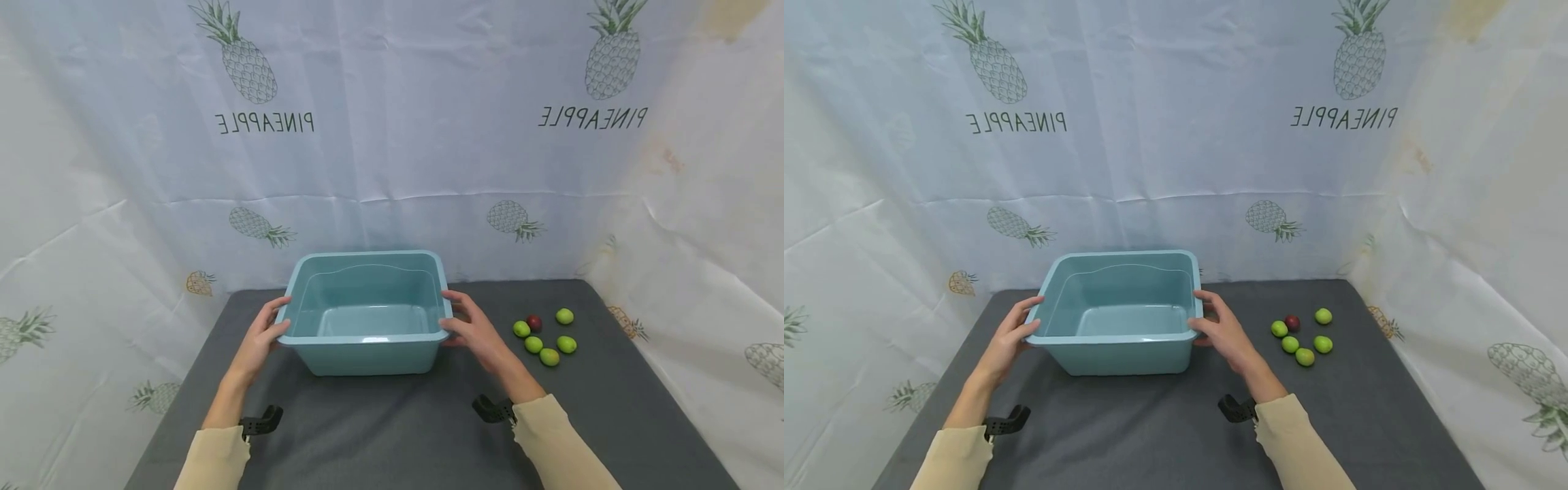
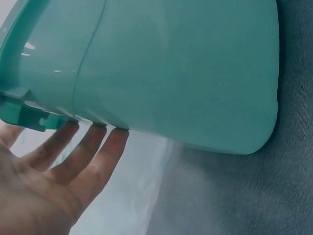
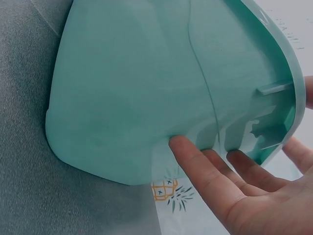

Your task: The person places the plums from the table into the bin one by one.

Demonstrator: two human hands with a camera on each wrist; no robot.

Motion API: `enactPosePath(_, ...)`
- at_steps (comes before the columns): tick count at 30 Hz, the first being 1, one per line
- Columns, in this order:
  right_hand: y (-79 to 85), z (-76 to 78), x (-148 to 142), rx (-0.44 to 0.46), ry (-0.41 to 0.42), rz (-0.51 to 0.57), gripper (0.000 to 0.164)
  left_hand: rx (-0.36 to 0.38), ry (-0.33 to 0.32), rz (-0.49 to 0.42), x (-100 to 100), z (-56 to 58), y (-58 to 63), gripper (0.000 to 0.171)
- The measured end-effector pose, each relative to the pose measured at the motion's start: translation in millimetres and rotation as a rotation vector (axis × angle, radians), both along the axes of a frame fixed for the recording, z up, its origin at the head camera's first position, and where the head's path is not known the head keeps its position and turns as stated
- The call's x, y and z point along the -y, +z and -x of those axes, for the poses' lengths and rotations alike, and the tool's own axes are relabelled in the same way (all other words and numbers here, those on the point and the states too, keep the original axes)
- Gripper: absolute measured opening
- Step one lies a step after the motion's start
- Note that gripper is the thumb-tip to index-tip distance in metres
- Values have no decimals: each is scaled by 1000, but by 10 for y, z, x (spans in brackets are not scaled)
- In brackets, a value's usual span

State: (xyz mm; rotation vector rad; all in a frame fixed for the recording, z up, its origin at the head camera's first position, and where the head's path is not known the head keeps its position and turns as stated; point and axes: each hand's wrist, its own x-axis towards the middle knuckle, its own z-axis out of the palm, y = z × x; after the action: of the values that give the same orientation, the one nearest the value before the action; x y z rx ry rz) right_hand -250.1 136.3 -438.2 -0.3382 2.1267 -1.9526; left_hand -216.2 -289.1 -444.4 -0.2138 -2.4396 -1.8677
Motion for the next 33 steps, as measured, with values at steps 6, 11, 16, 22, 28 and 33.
enactPosePath(6, -10, -40, -86, 6, 3, 8, 61, -10, -17, -4, -75, -53, -17, 53)
enactPosePath(11, 0, -75, -173, -2, 26, 22, 63, -23, -44, -23, -130, -75, -23, 53)
enactPosePath(16, -4, -96, -272, -17, 34, 2, 63, -19, -68, -22, -175, -85, -21, 54)
enactPosePath(22, 7, -92, -348, -29, 25, -25, 62, 5, -105, -10, -203, -80, 23, 56)
enactPosePath(28, 20, -61, -345, -27, 5, -59, 60, 31, -146, -19, -178, -24, 21, 56)
enactPosePath(33, 20, -46, -336, -26, 1, -63, 59, 30, -145, -24, -173, -9, 8, 54)
